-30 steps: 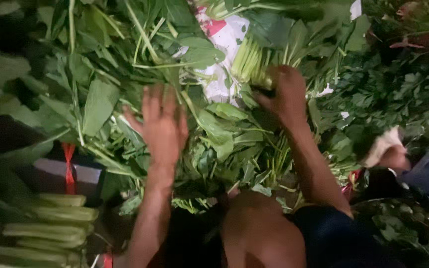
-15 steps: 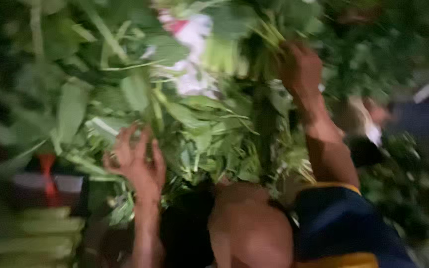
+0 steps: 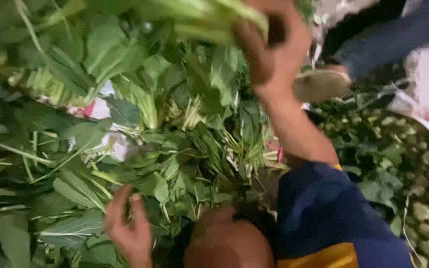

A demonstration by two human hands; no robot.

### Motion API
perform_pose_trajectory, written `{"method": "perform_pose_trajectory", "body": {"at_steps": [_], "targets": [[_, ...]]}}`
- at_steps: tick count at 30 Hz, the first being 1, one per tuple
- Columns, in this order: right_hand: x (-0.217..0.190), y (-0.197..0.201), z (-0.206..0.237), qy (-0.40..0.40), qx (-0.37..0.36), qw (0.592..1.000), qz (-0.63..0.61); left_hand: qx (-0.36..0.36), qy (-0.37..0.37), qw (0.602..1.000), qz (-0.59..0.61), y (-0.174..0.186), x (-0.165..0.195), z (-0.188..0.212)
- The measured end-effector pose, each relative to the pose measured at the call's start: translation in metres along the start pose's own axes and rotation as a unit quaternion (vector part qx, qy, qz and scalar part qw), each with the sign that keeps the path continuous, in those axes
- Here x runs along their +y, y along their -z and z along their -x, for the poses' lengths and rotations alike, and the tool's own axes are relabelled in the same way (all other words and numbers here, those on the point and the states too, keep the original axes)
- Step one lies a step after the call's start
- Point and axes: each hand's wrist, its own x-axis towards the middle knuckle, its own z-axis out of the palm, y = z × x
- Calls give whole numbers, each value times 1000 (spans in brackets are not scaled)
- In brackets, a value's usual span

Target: The person gathers leafy green vegetables, aligns the stems, and ties them into bundles using red plastic ties. The person places the finished bundles on the floor and repeats the process with additional greens.

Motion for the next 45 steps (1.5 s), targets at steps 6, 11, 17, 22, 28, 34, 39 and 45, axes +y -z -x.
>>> {"method": "perform_pose_trajectory", "body": {"at_steps": [6,11,17,22,28,34,39,45], "targets": [[-62,-98,149,-318,-314,867,-220,-115,46,921,370,-58,-27,-6],[-45,-144,238,-419,-520,702,-247,75,332,830,442,-50,-48,-18],[-31,-152,236,-392,-740,501,-217,110,204,799,556,-7,-55,-28],[-25,-181,209,7,-709,662,-242,148,304,779,529,18,-96,-40],[-36,-238,216,-222,-611,741,-168,106,266,858,427,16,-115,-24],[-61,-260,261,-241,-620,697,-268,138,259,870,396,23,-102,-19],[-66,-244,270,-208,-509,761,-343,226,232,874,363,21,-82,-21],[-65,-217,261,-220,-616,661,-368,246,175,924,233,32,-53,-12]]}}
